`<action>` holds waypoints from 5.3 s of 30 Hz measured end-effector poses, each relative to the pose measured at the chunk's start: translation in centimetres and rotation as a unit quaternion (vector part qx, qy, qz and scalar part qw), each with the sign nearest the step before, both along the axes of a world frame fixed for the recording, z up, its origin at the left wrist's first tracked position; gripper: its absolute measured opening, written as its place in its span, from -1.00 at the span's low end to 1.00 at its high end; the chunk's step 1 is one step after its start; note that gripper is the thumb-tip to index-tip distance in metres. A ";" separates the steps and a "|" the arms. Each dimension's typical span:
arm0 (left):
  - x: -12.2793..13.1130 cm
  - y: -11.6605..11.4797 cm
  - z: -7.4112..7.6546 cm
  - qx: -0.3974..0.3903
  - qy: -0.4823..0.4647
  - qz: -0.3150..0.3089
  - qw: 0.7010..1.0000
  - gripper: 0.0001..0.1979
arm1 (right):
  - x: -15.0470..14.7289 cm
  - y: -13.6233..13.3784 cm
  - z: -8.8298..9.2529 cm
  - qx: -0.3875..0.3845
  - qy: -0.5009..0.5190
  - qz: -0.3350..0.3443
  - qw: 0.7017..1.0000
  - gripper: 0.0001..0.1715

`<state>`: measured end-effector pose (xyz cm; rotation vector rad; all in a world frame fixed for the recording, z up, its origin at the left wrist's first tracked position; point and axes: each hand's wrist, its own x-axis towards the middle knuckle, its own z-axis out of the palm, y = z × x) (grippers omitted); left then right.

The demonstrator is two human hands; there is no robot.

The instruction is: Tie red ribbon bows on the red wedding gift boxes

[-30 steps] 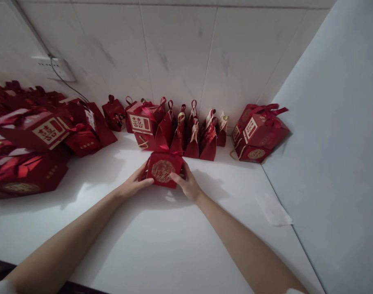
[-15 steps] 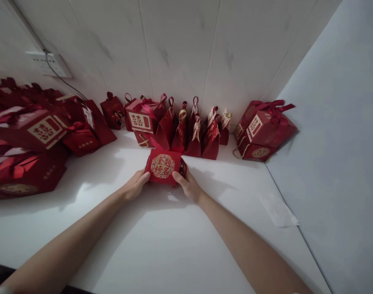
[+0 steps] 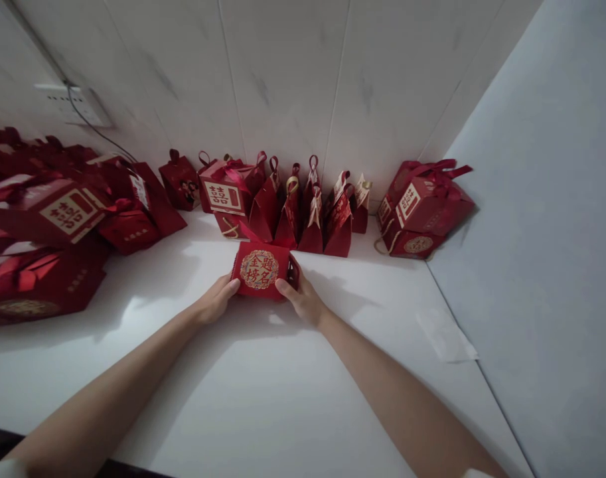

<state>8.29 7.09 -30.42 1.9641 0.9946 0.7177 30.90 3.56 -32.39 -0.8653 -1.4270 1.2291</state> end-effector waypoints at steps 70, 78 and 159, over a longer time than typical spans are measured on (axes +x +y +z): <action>1.6 0.4 -0.7 -0.080 -0.293 0.162 0.939 -0.40 | 0.3 0.9 -1.3 -0.066 0.141 0.064 0.986 -0.12; 1.5 0.2 -1.5 -0.143 -0.309 0.092 0.936 -0.36 | -1.0 -0.7 -0.5 0.034 0.025 0.076 0.996 -0.07; 1.8 -0.2 0.2 -0.423 -0.244 -0.018 0.872 -0.06 | 0.9 0.5 -0.8 -0.021 0.058 0.019 0.998 -0.29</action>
